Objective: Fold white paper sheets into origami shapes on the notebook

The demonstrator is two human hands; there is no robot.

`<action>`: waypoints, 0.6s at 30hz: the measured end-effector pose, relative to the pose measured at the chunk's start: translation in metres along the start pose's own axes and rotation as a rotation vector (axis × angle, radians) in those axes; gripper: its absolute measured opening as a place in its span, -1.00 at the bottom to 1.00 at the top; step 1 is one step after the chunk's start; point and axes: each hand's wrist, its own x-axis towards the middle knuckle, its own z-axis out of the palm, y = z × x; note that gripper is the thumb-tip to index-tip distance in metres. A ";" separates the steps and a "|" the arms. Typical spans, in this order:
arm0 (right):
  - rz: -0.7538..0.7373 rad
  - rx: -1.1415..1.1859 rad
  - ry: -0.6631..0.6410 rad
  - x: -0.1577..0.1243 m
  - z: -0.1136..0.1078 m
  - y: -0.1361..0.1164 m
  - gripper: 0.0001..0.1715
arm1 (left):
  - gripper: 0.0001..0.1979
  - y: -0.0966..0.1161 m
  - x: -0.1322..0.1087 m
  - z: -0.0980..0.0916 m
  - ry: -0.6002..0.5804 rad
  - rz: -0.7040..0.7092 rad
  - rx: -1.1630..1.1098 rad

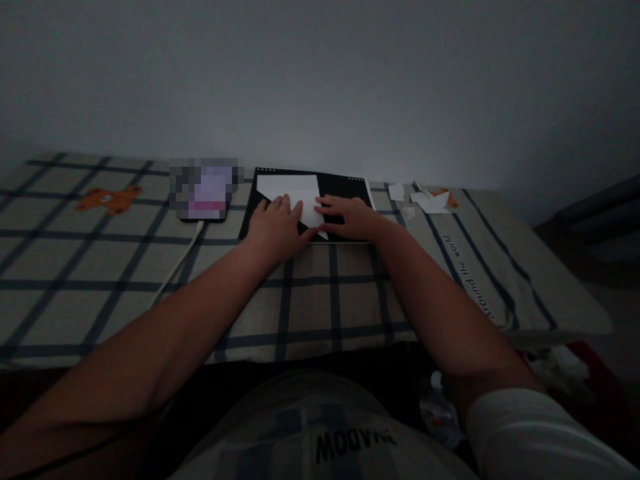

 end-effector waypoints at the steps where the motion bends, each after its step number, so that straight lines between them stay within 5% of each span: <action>1: -0.002 -0.003 0.001 0.000 0.000 -0.001 -0.36 | -0.17 0.001 0.000 -0.001 -0.008 -0.004 -0.005; 6: 0.011 -0.031 0.065 -0.001 0.000 -0.005 -0.41 | -0.19 -0.002 0.001 -0.002 -0.025 0.008 -0.026; 11: 0.141 -0.068 0.202 -0.002 -0.003 -0.005 -0.41 | -0.28 -0.011 0.009 0.005 -0.033 0.190 -0.099; 18: 0.145 -0.081 0.080 -0.004 -0.005 -0.004 -0.43 | -0.40 -0.027 0.018 0.011 -0.036 0.331 -0.257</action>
